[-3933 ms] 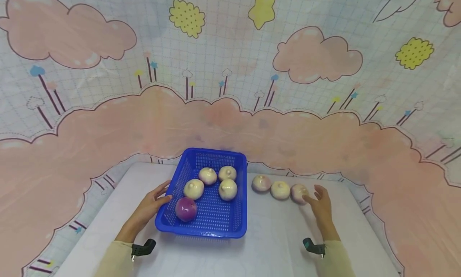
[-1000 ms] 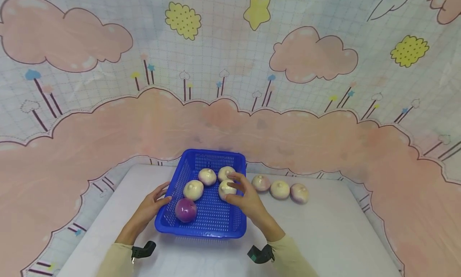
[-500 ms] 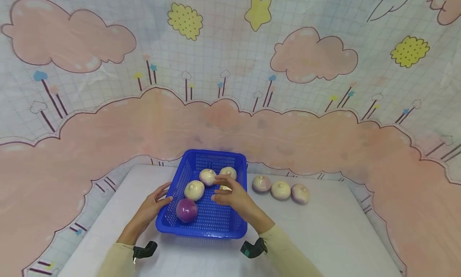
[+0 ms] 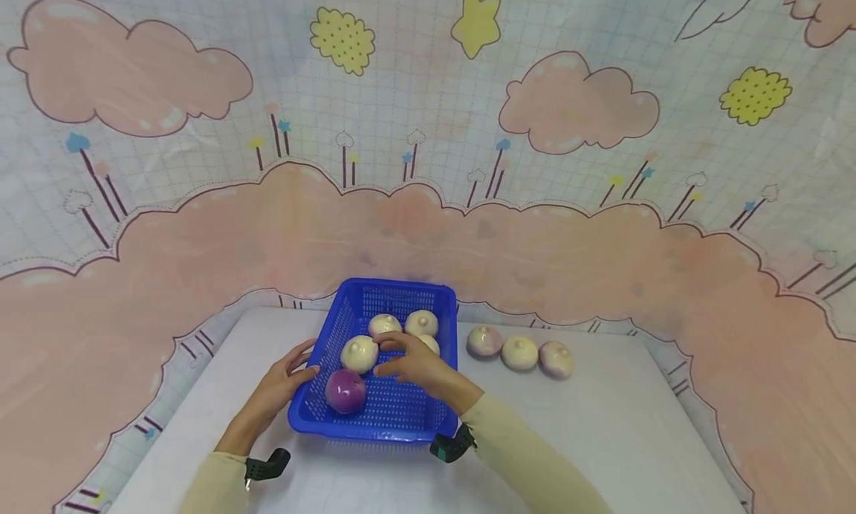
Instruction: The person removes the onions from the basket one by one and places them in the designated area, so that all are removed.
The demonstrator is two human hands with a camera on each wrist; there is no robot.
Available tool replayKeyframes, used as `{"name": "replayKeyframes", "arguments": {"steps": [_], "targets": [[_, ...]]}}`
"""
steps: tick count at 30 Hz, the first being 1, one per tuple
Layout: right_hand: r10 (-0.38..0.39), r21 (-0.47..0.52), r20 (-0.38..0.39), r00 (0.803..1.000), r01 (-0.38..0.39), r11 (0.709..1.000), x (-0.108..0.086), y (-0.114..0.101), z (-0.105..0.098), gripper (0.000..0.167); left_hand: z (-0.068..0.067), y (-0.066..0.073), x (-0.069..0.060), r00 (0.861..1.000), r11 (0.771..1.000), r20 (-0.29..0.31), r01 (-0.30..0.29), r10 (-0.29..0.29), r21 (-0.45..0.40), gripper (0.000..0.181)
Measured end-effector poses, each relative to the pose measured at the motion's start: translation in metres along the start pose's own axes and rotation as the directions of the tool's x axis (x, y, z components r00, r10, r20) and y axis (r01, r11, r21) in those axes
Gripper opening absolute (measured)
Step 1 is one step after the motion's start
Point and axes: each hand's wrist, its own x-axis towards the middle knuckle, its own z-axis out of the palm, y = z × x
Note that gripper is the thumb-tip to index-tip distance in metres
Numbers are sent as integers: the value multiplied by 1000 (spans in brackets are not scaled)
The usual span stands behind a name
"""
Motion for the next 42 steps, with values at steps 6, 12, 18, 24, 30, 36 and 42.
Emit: {"name": "replayKeyframes", "arguments": {"steps": [6, 12, 18, 24, 30, 36, 42], "targets": [[50, -82, 54, 997, -46, 996, 10, -2, 11, 52, -1, 1, 1, 1000, 1000, -7, 3, -3, 4, 68], [130, -105, 139, 982, -116, 988, 18, 0, 19, 52, -1, 2, 1, 1000, 1000, -8, 12, -12, 4, 68], [179, -114, 148, 973, -163, 980, 31, 6, 22, 52, -1, 3, 1, 1000, 1000, -7, 15, -15, -2, 68], [225, -92, 162, 961, -212, 973, 42, 9, 24, 54, 0, 3, 1, 1000, 1000, 0, 15, -15, -10, 68], [253, -109, 209, 945, -235, 966, 50, 8, 26, 55, -1, 3, 1, 1000, 1000, 4, 19, -19, -13, 68], [271, -129, 228, 935, -247, 960, 57, 8, 31, 54, -1, 2, 1, 1000, 1000, 3, 17, -17, -16, 67], [298, -141, 240, 924, -270, 952, 66, 13, 35, 52, -1, 4, 0, 1000, 1000, 12, 9, -8, -21, 67]]}}
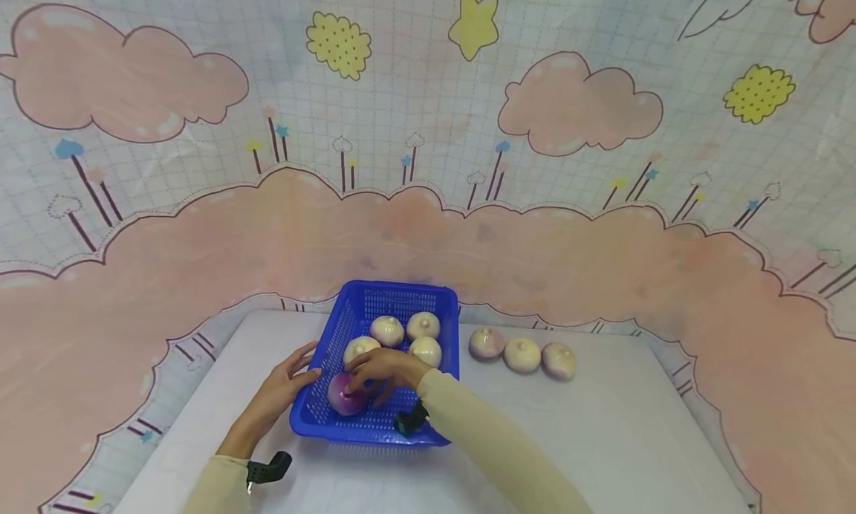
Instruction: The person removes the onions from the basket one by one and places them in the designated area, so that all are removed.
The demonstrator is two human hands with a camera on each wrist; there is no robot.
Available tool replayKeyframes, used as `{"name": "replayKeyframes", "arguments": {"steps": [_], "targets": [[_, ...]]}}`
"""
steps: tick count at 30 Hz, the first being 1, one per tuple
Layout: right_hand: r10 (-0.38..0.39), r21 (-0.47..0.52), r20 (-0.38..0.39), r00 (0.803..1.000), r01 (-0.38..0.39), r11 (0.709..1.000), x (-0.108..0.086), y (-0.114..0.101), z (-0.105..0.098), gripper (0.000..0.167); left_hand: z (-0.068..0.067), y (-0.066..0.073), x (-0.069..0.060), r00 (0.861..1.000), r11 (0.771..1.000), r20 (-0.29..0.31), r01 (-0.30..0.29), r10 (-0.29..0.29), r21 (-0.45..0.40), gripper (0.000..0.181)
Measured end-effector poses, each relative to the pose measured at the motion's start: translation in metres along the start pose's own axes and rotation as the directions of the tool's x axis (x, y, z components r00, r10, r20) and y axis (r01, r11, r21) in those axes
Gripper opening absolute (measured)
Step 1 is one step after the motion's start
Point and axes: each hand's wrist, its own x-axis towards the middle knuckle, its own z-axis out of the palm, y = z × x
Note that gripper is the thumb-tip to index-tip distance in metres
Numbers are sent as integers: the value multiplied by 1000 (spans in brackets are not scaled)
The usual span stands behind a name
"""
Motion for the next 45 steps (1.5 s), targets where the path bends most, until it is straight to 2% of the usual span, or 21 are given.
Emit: {"name": "replayKeyframes", "arguments": {"steps": [6, 15, 24, 30, 39, 45], "targets": [[28, -37, 23, 999, -27, 999, 4, 0, 4, 50, 1, -3, 0, 1000, 1000, 1, -3, 3, -6, 67], [41, -88, 77, 996, -34, 996, 3, -2, 11, 26, 2, -5, 1, 1000, 1000, 3, -9, 9, -17, 68], [41, -79, 104, 994, -32, 996, 0, -4, 13, 42, 3, -5, 2, 1000, 1000, 0, -8, 8, -12, 68], [34, -49, 136, 990, -28, 998, 0, -2, 11, 33, 3, -6, 3, 1000, 1000, -13, -1, 0, -7, 67], [-12, -36, 128, 992, 17, 999, -3, -3, 5, 22, 2, -5, 2, 1000, 1000, -16, -1, 1, 3, 68], [-81, 8, 135, 988, 81, 997, -11, -5, 0, 21, 2, -4, 0, 1000, 1000, -7, -2, 2, -2, 68]]}}
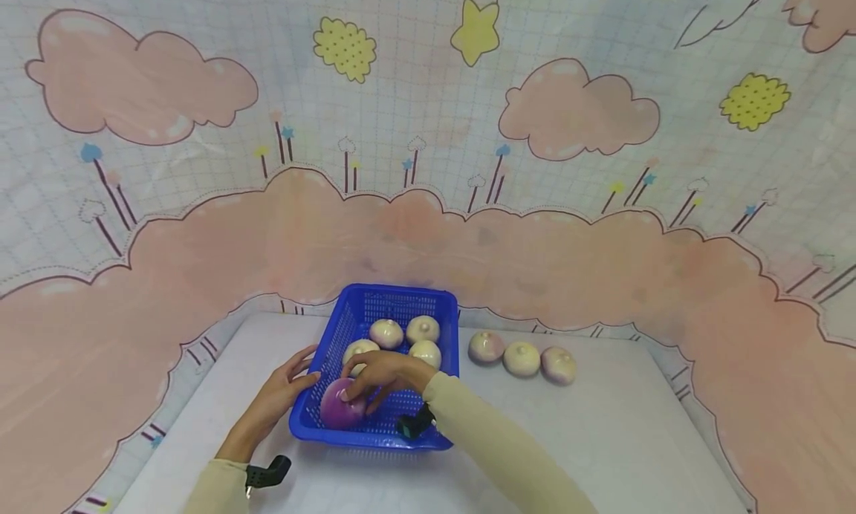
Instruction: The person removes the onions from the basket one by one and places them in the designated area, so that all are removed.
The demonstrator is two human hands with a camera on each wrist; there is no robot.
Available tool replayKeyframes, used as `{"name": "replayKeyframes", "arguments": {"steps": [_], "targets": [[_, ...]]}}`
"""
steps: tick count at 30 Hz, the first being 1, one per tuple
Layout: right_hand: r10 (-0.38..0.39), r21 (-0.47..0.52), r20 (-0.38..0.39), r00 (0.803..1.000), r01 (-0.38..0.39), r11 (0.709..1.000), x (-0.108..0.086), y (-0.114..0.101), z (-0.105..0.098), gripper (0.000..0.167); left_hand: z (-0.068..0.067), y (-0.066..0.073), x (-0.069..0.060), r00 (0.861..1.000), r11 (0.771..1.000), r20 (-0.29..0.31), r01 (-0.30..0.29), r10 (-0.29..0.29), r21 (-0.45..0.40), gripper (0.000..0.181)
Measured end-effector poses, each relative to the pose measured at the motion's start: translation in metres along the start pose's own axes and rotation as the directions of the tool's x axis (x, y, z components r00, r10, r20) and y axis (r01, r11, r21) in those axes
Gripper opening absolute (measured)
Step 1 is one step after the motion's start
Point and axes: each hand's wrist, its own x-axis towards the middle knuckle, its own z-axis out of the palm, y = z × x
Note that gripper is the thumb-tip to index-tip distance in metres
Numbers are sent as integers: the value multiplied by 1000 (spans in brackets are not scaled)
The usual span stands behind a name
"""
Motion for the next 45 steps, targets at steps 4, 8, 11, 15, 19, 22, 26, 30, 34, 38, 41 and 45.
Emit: {"name": "replayKeyframes", "arguments": {"steps": [4, 8, 11, 15, 19, 22, 26, 30, 34, 38, 41, 45], "targets": [[-47, 22, 12, 999, 46, 999, -10, -3, -3, 24, 0, 0, -1, 1000, 1000, 2, 2, -2, 1, 68], [-87, 55, -6, 996, 87, 995, -18, -8, -8, 29, -1, 1, -1, 1000, 1000, -5, 0, 0, 7, 68], [-114, 81, -24, 993, 116, 990, -24, -12, -12, 31, -2, 2, -1, 1000, 1000, -2, -8, 8, 14, 68], [-144, 93, -46, 989, 148, 985, -34, -16, -16, 34, -1, 1, 0, 1000, 1000, -2, -7, 7, 18, 69], [-196, 88, -60, 979, 201, 976, -47, -19, -20, 37, 0, 0, 0, 1000, 1000, -9, 2, -2, 26, 69], [-234, 105, -73, 970, 241, 965, -56, -20, -23, 36, 1, 0, 0, 1000, 1000, -13, 6, -5, 26, 69], [-264, 131, -109, 958, 277, 952, -67, -19, -26, 35, 0, 1, -1, 1000, 1000, -17, 6, -6, 21, 69], [-281, 126, -132, 951, 297, 947, -76, -15, -30, 36, 0, 1, -1, 1000, 1000, -20, 3, -3, 23, 69], [-290, 126, -159, 944, 311, 942, -85, -11, -33, 38, 1, 1, -1, 1000, 1000, -19, -1, 1, 16, 69], [-308, 124, -178, 935, 332, 935, -94, -7, -36, 38, 1, 0, -1, 1000, 1000, -21, 0, 0, 15, 70], [-327, 116, -189, 926, 352, 929, -99, -3, -38, 38, 2, 0, 0, 1000, 1000, -24, -4, 4, 16, 70], [-349, 112, -211, 913, 378, 919, -104, 3, -41, 39, 2, 0, -1, 1000, 1000, -24, -10, 10, 15, 69]]}}
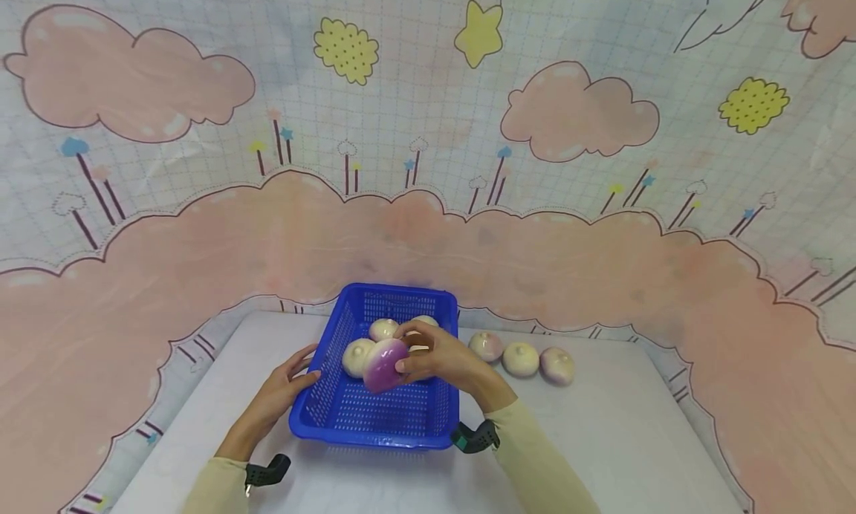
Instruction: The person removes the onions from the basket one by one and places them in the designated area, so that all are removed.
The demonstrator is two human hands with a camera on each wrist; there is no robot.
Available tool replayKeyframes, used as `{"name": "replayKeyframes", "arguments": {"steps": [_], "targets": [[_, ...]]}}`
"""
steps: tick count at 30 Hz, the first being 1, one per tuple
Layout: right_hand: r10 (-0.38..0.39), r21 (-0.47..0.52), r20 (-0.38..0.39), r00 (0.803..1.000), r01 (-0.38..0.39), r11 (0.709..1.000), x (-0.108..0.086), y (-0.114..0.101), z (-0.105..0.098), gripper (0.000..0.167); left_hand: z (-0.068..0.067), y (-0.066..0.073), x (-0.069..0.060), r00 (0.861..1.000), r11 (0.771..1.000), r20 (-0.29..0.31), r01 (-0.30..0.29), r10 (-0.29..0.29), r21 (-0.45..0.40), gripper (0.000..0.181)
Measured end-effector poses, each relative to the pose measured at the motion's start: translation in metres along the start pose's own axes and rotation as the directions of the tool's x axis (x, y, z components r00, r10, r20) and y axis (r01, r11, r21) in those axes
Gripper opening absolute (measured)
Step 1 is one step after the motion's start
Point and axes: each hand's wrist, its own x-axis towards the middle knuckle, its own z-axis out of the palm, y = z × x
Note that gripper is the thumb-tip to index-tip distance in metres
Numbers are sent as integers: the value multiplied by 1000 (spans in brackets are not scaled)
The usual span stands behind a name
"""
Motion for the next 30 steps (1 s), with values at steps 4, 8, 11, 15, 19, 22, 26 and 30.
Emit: {"name": "replayKeyframes", "arguments": {"steps": [4, 8, 11, 15, 19, 22, 26, 30], "targets": [[-8, 11, -26, 1000, 8, 1000, -6, 4, -2, 41, 0, 0, -1, 1000, 1000, 1, 0, 0, 5, 69], [-17, 20, -59, 998, 18, 1000, -13, 8, -5, 44, 0, 1, -1, 1000, 1000, 2, 0, 0, 8, 69], [-45, -13, -105, 993, 43, 999, -18, 11, -6, 45, 0, 1, -1, 1000, 1000, 1, 0, 0, 6, 69], [-101, -88, -191, 976, 85, 992, -27, 15, -8, 46, 1, 1, -2, 1000, 1000, -4, 5, -5, 5, 69], [-151, -137, -262, 953, 118, 984, -38, 16, -10, 47, 1, 1, -3, 1000, 1000, -4, 9, -9, 0, 69], [-185, -166, -306, 934, 139, 976, -46, 17, -12, 48, 1, 1, -4, 1000, 1000, -3, 10, -10, -1, 69], [-246, -188, -378, 892, 186, 964, -55, 18, -16, 49, 1, 0, -2, 1000, 1000, -4, 8, -8, 3, 69], [-284, -179, -459, 842, 226, 958, -62, 22, -20, 50, 1, 0, -2, 1000, 1000, 0, 10, -10, 9, 70]]}}
